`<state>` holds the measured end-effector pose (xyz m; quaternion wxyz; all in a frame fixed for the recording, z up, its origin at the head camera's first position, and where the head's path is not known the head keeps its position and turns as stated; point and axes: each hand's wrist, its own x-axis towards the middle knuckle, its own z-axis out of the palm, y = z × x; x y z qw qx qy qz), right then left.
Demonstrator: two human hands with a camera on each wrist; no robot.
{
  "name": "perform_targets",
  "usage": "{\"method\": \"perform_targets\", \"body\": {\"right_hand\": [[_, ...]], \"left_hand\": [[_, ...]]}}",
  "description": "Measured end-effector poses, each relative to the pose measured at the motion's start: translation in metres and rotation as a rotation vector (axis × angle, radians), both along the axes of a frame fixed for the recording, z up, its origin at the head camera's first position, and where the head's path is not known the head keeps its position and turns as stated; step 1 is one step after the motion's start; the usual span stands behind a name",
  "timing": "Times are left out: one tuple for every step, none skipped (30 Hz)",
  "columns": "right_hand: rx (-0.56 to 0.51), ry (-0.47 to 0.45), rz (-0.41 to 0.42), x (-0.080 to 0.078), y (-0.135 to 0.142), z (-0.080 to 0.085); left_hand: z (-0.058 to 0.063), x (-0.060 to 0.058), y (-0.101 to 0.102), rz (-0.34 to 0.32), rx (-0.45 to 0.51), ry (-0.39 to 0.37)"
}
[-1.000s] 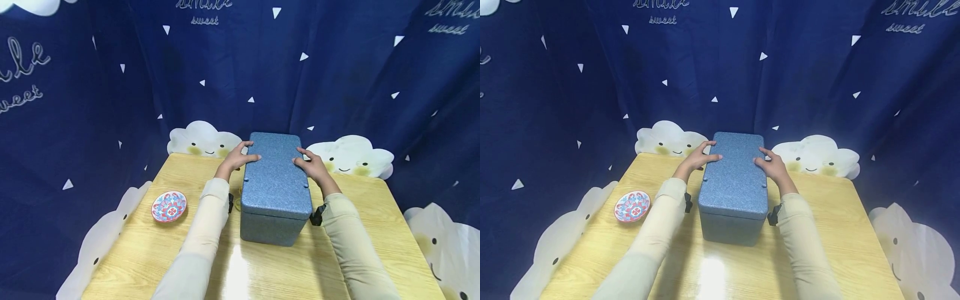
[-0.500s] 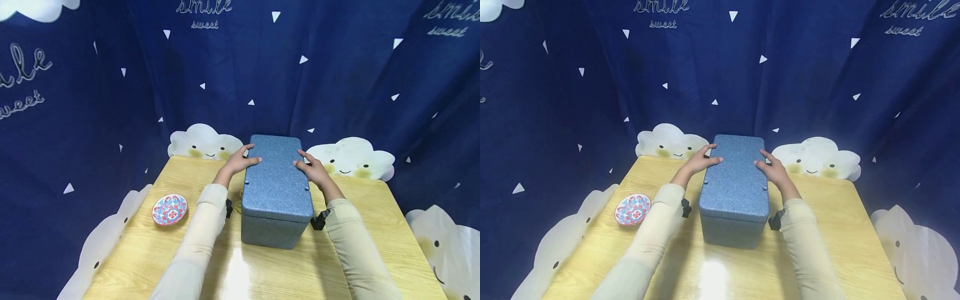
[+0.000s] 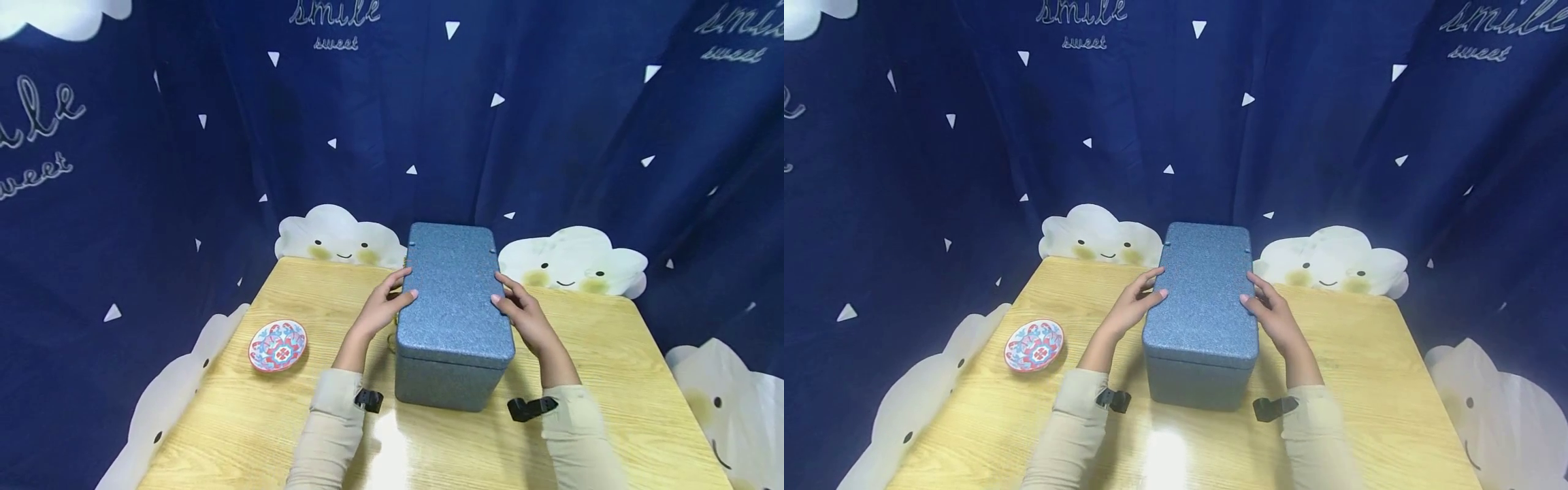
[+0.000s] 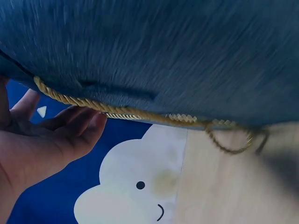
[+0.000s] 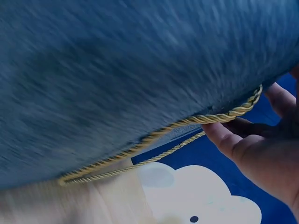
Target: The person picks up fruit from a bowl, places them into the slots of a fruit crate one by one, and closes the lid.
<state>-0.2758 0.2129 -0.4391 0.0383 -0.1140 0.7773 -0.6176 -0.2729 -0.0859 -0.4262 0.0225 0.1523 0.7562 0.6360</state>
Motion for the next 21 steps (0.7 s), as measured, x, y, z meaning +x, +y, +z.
{"method": "perform_targets", "body": {"right_hand": [[-0.017, 0.005, -0.002, 0.007, 0.0, -0.001], [-0.032, 0.013, -0.002, 0.013, 0.0, -0.003], [-0.044, 0.022, -0.004, 0.019, 0.0, -0.004], [-0.043, 0.036, -0.009, 0.025, 0.0, -0.005], [-0.046, 0.049, -0.013, 0.03, -0.001, -0.006], [-0.053, 0.062, -0.015, 0.036, -0.001, -0.008], [-0.056, 0.08, -0.016, 0.04, -0.001, -0.008], [-0.054, 0.098, -0.019, 0.045, -0.001, -0.009], [-0.052, 0.115, -0.019, 0.049, -0.001, -0.01], [-0.057, 0.13, -0.017, 0.053, -0.002, -0.011], [-0.064, 0.14, -0.014, 0.056, -0.002, -0.012], [-0.069, 0.15, -0.013, 0.059, -0.003, -0.012], [-0.071, 0.158, -0.015, 0.061, -0.003, -0.012], [-0.076, 0.162, -0.016, 0.062, -0.004, -0.013], [-0.08, 0.167, -0.02, 0.063, -0.004, -0.013], [-0.09, 0.171, -0.024, 0.063, -0.005, -0.014], [-0.094, 0.176, -0.033, 0.063, -0.005, -0.015], [-0.099, 0.18, -0.039, 0.063, -0.006, -0.017], [-0.105, 0.183, -0.046, 0.063, -0.006, -0.018], [-0.11, 0.187, -0.055, 0.063, -0.007, -0.019], [-0.118, 0.19, -0.063, 0.063, -0.007, -0.021]], "left_hand": [[0.002, 0.01, -0.001, -0.006, 0.028, -0.005], [0.004, 0.019, -0.001, -0.014, 0.048, -0.008], [0.006, 0.027, -0.002, -0.024, 0.069, -0.003], [0.006, 0.034, -0.003, -0.029, 0.074, -0.001], [0.006, 0.04, -0.003, -0.032, 0.084, 0.012], [0.005, 0.046, -0.004, -0.041, 0.091, 0.017], [0.005, 0.052, -0.004, -0.047, 0.097, 0.02], [0.004, 0.057, -0.005, -0.055, 0.106, 0.022], [0.003, 0.061, -0.005, -0.056, 0.113, 0.022], [0.002, 0.065, -0.006, -0.055, 0.119, 0.02], [0.001, 0.068, -0.005, -0.053, 0.13, 0.025], [-0.001, 0.071, -0.005, -0.05, 0.139, 0.029], [-0.002, 0.072, -0.005, -0.045, 0.148, 0.032], [-0.003, 0.073, -0.004, -0.038, 0.158, 0.04], [-0.004, 0.074, -0.003, -0.03, 0.163, 0.049], [-0.006, 0.074, -0.002, -0.023, 0.172, 0.059], [-0.007, 0.074, -0.001, -0.016, 0.182, 0.069], [-0.008, 0.074, 0.0, -0.008, 0.186, 0.075], [-0.009, 0.074, 0.001, -0.002, 0.186, 0.076], [-0.01, 0.074, 0.002, 0.003, 0.187, 0.079], [-0.011, 0.074, 0.002, 0.008, 0.19, 0.082]]}}
